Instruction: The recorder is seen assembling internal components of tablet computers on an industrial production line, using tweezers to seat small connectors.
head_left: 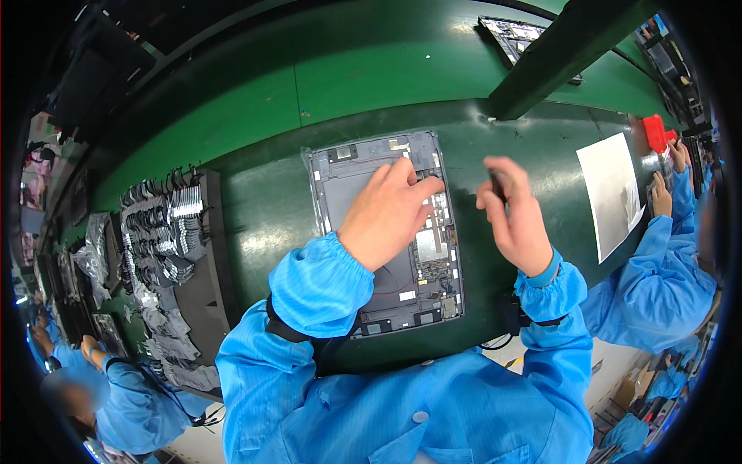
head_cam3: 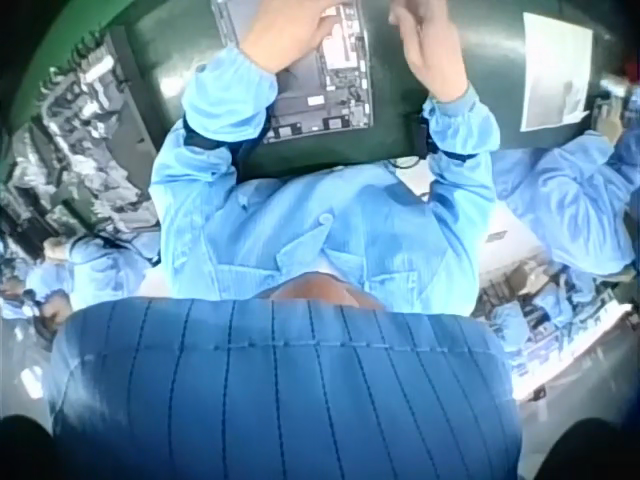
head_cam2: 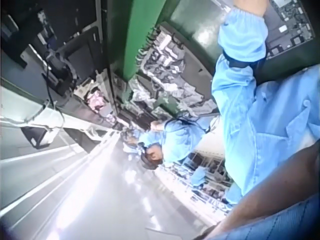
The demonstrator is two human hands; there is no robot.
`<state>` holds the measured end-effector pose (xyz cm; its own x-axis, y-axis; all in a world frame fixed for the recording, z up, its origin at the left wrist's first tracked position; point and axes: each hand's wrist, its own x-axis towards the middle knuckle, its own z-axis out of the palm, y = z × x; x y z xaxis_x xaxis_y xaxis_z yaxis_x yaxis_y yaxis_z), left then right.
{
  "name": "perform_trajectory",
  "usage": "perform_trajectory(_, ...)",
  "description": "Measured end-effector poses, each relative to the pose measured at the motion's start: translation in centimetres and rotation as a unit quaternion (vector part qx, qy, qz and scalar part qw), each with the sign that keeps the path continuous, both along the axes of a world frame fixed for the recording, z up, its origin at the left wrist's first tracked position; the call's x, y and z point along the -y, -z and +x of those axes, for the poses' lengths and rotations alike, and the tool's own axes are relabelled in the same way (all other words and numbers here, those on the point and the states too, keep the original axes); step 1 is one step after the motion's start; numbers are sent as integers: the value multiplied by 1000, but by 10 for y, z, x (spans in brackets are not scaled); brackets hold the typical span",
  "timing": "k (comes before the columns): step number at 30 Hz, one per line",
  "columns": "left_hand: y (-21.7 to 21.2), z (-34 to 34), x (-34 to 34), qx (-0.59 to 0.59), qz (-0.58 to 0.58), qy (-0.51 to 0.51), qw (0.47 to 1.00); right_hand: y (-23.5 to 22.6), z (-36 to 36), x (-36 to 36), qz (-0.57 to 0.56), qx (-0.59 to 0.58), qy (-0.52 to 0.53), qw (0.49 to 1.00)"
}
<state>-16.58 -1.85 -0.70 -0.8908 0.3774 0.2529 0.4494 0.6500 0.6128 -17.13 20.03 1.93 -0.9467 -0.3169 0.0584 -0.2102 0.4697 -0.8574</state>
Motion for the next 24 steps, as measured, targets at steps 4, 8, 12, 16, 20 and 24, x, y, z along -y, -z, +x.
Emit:
perform_trajectory(4, 0, 0, -1, 9, 4, -3, 1000, 2, -9, -4, 133, -224, -141, 955)
perform_trajectory(8, 2, 1, 0, 19, -1, -5, 1000, -8, -14, 0, 229, -182, -156, 943)
perform_trajectory(12, 2, 1, -1, 23, -4, -8, 1000, -4, -16, 2, 220, -249, -153, 931)
perform_trajectory(16, 5, 1, -1, 25, 5, -8, 1000, -2, -16, 4, 224, -268, -143, 926)
perform_trajectory(20, 4, 1, -1, 27, 12, -12, 1000, 0, -17, 4, 228, -269, -142, 925)
perform_trajectory(24, 6, -1, -3, 17, 13, -8, 1000, 2, -14, 6, 240, -295, -136, 915)
